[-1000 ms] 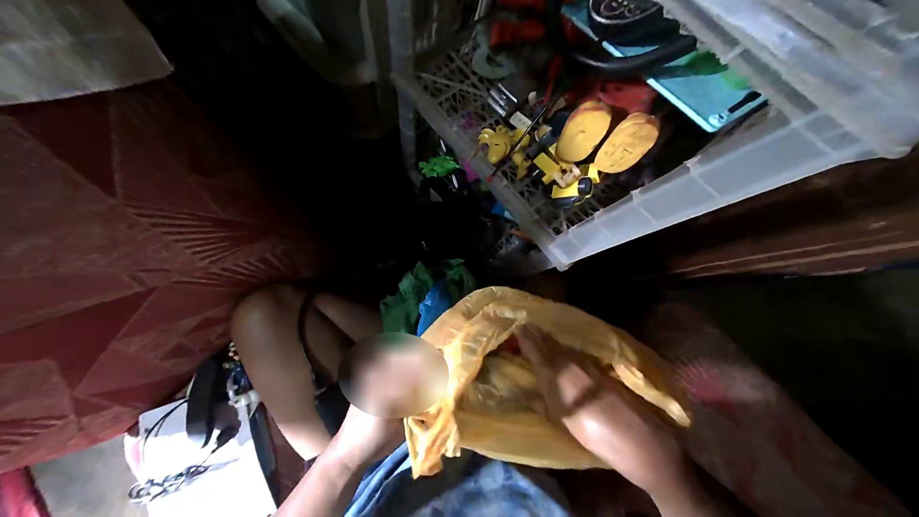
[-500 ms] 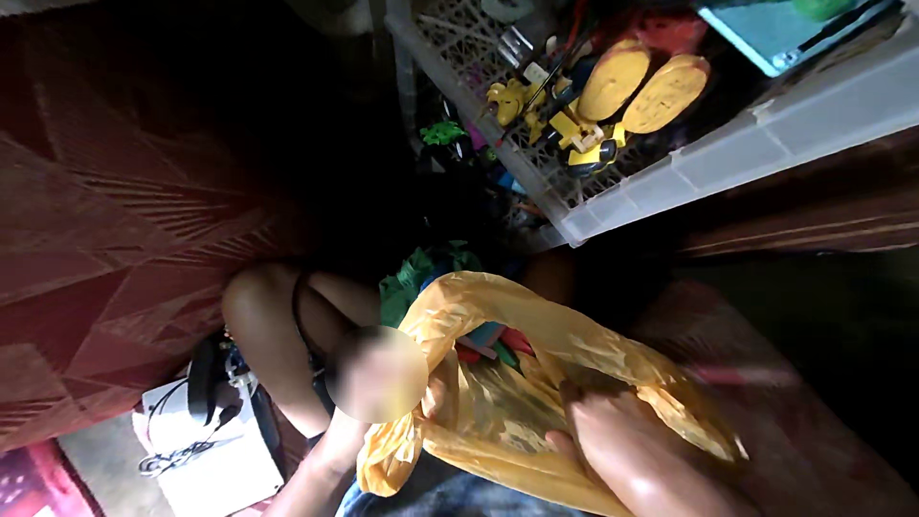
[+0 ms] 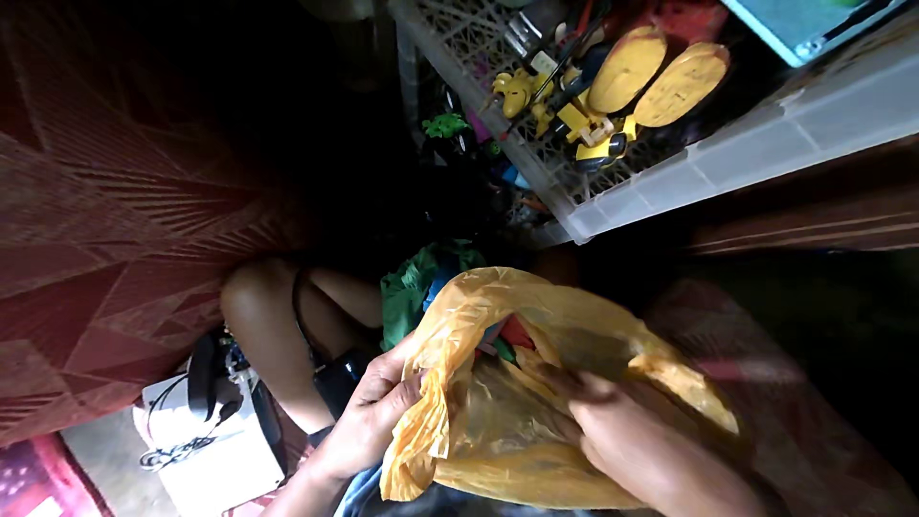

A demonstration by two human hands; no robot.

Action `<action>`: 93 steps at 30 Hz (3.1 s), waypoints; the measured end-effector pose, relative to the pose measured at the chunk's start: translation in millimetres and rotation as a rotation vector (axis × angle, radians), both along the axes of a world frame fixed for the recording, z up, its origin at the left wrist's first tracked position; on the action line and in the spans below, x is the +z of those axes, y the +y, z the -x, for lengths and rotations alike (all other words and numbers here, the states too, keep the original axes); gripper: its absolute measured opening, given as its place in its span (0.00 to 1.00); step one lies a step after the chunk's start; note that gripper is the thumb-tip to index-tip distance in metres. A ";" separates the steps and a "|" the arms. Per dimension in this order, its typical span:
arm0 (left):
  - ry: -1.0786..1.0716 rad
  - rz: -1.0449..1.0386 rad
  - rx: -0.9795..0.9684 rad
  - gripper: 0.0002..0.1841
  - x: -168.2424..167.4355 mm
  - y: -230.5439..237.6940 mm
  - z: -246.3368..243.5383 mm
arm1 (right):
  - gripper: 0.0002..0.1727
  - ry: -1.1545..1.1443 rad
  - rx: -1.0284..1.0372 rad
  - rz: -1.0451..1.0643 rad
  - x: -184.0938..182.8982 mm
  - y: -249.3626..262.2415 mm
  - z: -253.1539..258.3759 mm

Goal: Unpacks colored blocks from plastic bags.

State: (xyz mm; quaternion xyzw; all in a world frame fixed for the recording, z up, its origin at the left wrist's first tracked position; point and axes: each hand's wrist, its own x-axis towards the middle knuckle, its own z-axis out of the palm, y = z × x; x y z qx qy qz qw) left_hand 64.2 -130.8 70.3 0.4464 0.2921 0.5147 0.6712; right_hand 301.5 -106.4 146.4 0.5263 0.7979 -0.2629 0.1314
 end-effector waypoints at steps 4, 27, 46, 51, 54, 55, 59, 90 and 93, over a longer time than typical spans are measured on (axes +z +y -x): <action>-0.076 0.035 -0.064 0.18 8.7 7.2 -8.8 | 0.11 0.374 0.116 0.004 -26.8 41.0 21.9; 0.098 0.315 0.297 0.20 14.0 57.9 -11.3 | 0.26 1.854 -0.623 0.884 -71.1 36.3 -30.5; 0.135 0.270 0.300 0.16 9.1 44.3 4.3 | 0.26 1.881 -0.790 0.651 -59.5 26.0 -2.2; 0.173 0.159 0.188 0.12 6.9 40.1 10.3 | 0.25 2.122 -0.692 0.881 -64.7 32.2 -7.4; 0.433 0.125 0.222 0.10 16.0 37.2 20.7 | 0.28 2.166 -0.678 0.938 -66.7 34.1 -8.9; 0.679 0.084 0.296 0.10 23.0 33.6 25.1 | 0.29 2.159 -0.690 0.945 -68.4 34.5 -9.4; 1.336 -0.355 0.638 0.19 52.6 12.7 33.3 | 0.32 1.955 -0.930 0.914 -82.2 33.5 -7.9; 1.362 -0.130 -1.304 0.13 -15.7 56.7 -76.1 | 0.32 0.417 -0.092 0.038 -88.1 31.6 -8.6; 1.317 -0.172 -1.472 0.09 -10.7 56.6 -75.5 | 0.33 -0.001 -0.048 0.659 -78.4 55.3 -5.0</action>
